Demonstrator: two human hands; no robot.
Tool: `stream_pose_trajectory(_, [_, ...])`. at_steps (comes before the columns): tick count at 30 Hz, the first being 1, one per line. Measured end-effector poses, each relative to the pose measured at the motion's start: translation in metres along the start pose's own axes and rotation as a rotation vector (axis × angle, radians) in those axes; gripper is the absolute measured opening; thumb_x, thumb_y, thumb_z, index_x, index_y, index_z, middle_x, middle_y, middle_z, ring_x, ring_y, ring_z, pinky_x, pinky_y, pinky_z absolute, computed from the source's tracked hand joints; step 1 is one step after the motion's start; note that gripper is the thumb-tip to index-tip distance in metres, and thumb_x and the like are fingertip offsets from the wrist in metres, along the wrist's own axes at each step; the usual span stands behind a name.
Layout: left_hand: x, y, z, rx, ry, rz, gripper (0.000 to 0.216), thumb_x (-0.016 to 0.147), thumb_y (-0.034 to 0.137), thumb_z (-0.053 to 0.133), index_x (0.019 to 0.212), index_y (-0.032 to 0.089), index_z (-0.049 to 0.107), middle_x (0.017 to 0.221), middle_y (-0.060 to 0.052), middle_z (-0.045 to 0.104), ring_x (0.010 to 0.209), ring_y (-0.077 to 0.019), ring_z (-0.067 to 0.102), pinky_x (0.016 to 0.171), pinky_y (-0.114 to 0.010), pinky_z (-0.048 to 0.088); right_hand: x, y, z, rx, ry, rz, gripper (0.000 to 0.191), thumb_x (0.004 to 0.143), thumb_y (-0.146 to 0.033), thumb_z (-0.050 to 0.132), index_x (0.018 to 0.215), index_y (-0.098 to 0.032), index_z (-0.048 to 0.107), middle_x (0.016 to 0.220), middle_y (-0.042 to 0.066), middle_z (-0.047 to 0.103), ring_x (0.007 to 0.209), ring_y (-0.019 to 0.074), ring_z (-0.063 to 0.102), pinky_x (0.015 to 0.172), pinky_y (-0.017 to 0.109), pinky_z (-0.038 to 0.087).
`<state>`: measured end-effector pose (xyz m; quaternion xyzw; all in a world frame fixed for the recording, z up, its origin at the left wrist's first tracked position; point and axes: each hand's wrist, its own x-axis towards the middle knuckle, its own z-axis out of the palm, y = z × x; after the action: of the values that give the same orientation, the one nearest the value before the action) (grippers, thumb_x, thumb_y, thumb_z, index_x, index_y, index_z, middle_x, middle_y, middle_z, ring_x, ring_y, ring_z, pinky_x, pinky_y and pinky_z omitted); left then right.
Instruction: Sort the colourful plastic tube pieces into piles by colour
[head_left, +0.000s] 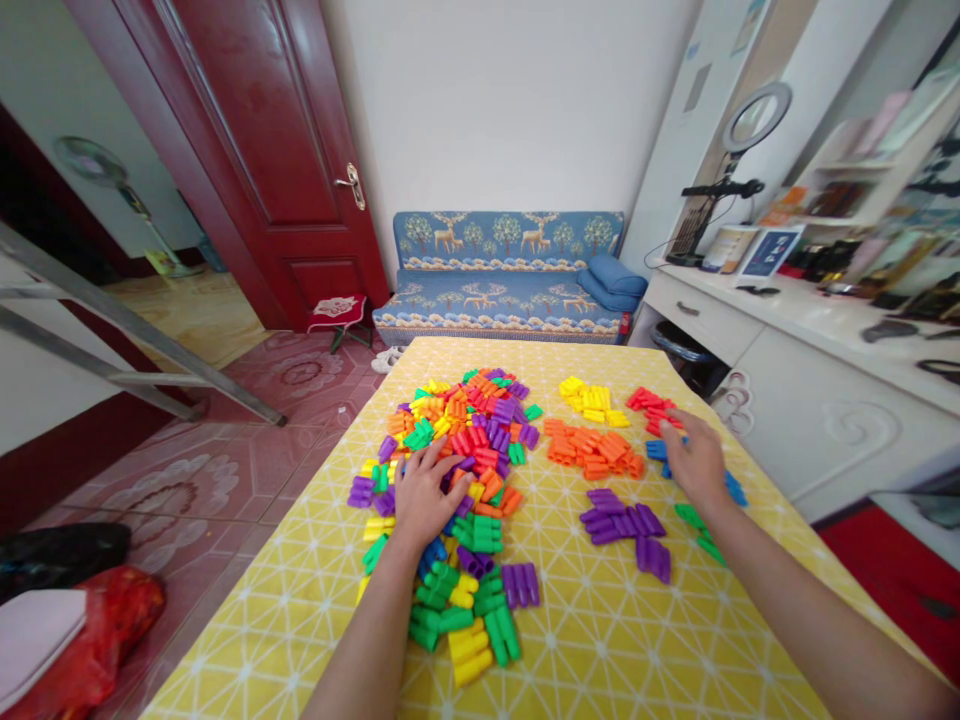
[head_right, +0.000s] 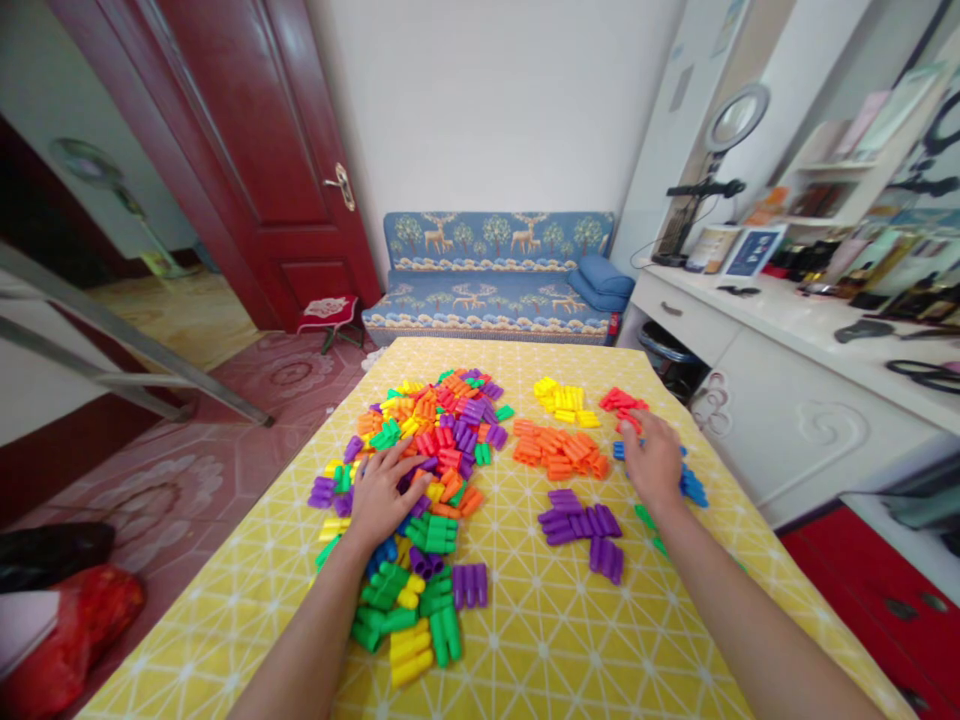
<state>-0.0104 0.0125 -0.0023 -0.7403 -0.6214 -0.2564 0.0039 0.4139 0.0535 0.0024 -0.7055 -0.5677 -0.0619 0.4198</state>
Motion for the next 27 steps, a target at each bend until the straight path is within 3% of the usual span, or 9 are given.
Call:
stream_pose_trajectory(2, [0.000, 0.000, 0.000, -0.001, 0.002, 0.000, 0.034, 0.086, 0.052, 0.051, 0.109, 0.036, 0.070, 0.138, 0.001, 0.056, 0.123, -0.0288, 0.048, 0.106, -0.052, 0.031, -0.029, -0.043, 0.008, 0.197, -0.097, -0.163, 0.041, 0.086, -0.044, 0.047, 0.109, -0.017, 0.066, 0.118, 0.014, 0.065, 0.115, 0.0256, 0.056, 0.104, 0.045, 0.038])
stream_pose_trajectory(5, [0.000, 0.000, -0.001, -0.004, 0.004, -0.003, 0.033, 0.086, 0.052, 0.052, 0.109, 0.037, 0.070, 0.138, 0.002, 0.056, 0.123, -0.0289, 0.048, 0.106, -0.052, 0.031, -0.079, -0.099, 0.027, 0.363, -0.297, -0.243, 0.031, 0.086, -0.035, 0.051, 0.110, -0.021, 0.066, 0.122, 0.010, 0.064, 0.117, 0.0232, 0.055, 0.103, 0.046, 0.040])
stream_pose_trajectory(9, [0.000, 0.001, -0.001, -0.005, 0.003, -0.002, 0.033, 0.086, 0.052, 0.052, 0.109, 0.037, 0.070, 0.138, 0.003, 0.055, 0.122, -0.0285, 0.049, 0.106, -0.052, 0.031, -0.117, -0.140, 0.063, 0.446, -0.411, -0.272, 0.040, 0.081, -0.017, 0.051, 0.119, -0.022, 0.063, 0.127, 0.009, 0.062, 0.121, 0.0227, 0.054, 0.105, 0.049, 0.040])
stream_pose_trajectory(13, [0.000, 0.001, -0.001, -0.005, 0.011, -0.001, 0.032, 0.086, 0.051, 0.052, 0.109, 0.037, 0.070, 0.138, 0.004, 0.056, 0.122, -0.0281, 0.049, 0.106, -0.051, 0.032, -0.114, -0.154, 0.093, 0.412, -0.422, -0.287, 0.060, 0.073, 0.000, 0.043, 0.125, -0.023, 0.061, 0.133, 0.007, 0.059, 0.126, 0.0204, 0.050, 0.108, 0.047, 0.038])
stream_pose_trajectory(16, [0.000, 0.001, 0.000, -0.006, 0.015, -0.001, 0.031, 0.086, 0.050, 0.052, 0.108, 0.037, 0.070, 0.137, 0.004, 0.056, 0.122, -0.0281, 0.049, 0.106, -0.050, 0.032, -0.105, -0.158, 0.104, 0.342, -0.439, -0.290, 0.064, 0.071, 0.003, 0.044, 0.126, -0.025, 0.061, 0.132, 0.005, 0.060, 0.123, 0.0200, 0.052, 0.106, 0.043, 0.041])
stream_pose_trajectory(23, [0.000, 0.001, -0.001, -0.011, 0.016, 0.001, 0.033, 0.086, 0.051, 0.051, 0.108, 0.036, 0.070, 0.137, 0.002, 0.056, 0.122, -0.0279, 0.049, 0.106, -0.050, 0.032, -0.104, -0.162, 0.102, 0.289, -0.436, -0.293, 0.046, 0.073, 0.001, 0.051, 0.107, -0.023, 0.070, 0.118, 0.005, 0.066, 0.110, 0.0221, 0.056, 0.098, 0.041, 0.044])
stream_pose_trajectory(27, [0.000, 0.000, -0.001, -0.017, 0.015, -0.001, 0.031, 0.086, 0.050, 0.052, 0.108, 0.036, 0.070, 0.137, 0.002, 0.056, 0.121, -0.0273, 0.049, 0.106, -0.051, 0.032, -0.102, -0.159, 0.092, 0.301, -0.435, -0.297, 0.045, 0.074, 0.001, 0.048, 0.105, -0.025, 0.070, 0.116, 0.002, 0.068, 0.106, 0.0205, 0.059, 0.094, 0.037, 0.047])
